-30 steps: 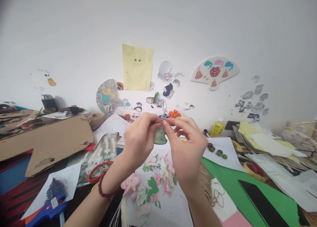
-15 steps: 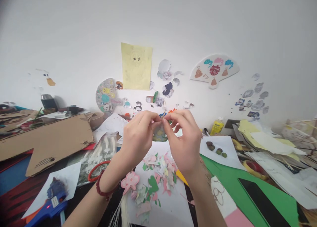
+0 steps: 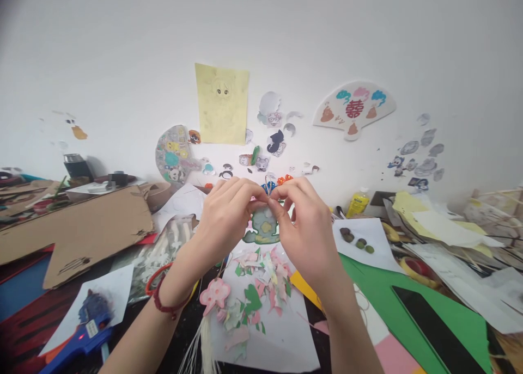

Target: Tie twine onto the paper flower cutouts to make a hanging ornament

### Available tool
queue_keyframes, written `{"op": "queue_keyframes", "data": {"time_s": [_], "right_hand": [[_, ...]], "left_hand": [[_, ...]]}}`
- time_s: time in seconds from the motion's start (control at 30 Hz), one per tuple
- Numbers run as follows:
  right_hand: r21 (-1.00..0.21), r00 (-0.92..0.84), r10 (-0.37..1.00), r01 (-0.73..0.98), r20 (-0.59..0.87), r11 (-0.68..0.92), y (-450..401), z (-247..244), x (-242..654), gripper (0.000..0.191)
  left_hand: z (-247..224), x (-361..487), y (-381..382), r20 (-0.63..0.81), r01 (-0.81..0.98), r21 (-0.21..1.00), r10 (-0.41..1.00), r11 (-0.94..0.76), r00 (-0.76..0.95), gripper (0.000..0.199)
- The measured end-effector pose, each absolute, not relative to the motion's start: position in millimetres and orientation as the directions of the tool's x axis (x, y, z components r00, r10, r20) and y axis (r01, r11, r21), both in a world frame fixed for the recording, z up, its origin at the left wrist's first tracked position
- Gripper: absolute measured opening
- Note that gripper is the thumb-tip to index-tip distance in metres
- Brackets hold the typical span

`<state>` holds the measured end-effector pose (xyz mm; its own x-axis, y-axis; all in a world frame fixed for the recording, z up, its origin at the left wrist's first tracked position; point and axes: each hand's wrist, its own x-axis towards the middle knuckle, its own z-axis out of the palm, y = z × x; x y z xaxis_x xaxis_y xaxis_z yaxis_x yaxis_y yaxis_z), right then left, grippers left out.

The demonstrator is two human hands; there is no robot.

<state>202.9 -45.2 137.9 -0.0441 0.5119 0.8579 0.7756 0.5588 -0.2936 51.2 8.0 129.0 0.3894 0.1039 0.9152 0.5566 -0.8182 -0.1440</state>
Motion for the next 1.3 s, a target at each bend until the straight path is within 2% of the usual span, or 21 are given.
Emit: {"op": "queue_keyframes", "data": {"time_s": [0.13, 0.27, 0.37, 0.53, 0.8, 1.1, 1.3], "right_hand": [[-0.286, -0.034, 0.490, 0.776, 0.871, 0.562, -45.0, 137.7, 203.1, 0.009], [-0.279, -0.008, 0.453, 0.777, 0.892, 0.564, -45.3, 137.3, 202.3, 0.007], [-0.267, 0.020, 0.416, 0.794, 0.909, 0.546, -45.7, 136.9, 199.9, 0.006], [-0.253, 0.066, 0.342, 0.804, 0.937, 0.539, -47.7, 135.6, 193.9, 0.006], [-0.242, 0.080, 0.304, 0.803, 0.949, 0.544, -48.8, 136.2, 187.3, 0.003], [-0.225, 0.048, 0.318, 0.807, 0.947, 0.546, -51.9, 134.9, 187.6, 0.005], [-0.226, -0.002, 0.396, 0.818, 0.918, 0.528, -53.8, 137.6, 194.7, 0.007]], "left_hand": [[132.0, 49.4, 6.4, 0.918, 0.497, -0.043, 0.162, -0.867, 0.361, 0.013], [135.6, 47.3, -1.5, 0.948, 0.433, 0.086, 0.208, -0.898, 0.243, 0.010], [136.4, 45.7, -10.8, 0.963, 0.405, 0.116, 0.202, -0.907, 0.178, 0.008], [132.4, 47.5, -20.6, 0.936, 0.444, 0.161, 0.279, -0.882, 0.216, 0.010], [131.7, 53.3, -17.9, 0.930, 0.408, 0.263, 0.343, -0.874, 0.134, 0.006], [132.0, 57.5, -15.1, 0.963, 0.392, 0.202, 0.256, -0.897, 0.089, 0.008], [129.3, 57.8, -4.3, 0.984, 0.507, -0.038, 0.056, -0.861, 0.168, 0.011]]}}
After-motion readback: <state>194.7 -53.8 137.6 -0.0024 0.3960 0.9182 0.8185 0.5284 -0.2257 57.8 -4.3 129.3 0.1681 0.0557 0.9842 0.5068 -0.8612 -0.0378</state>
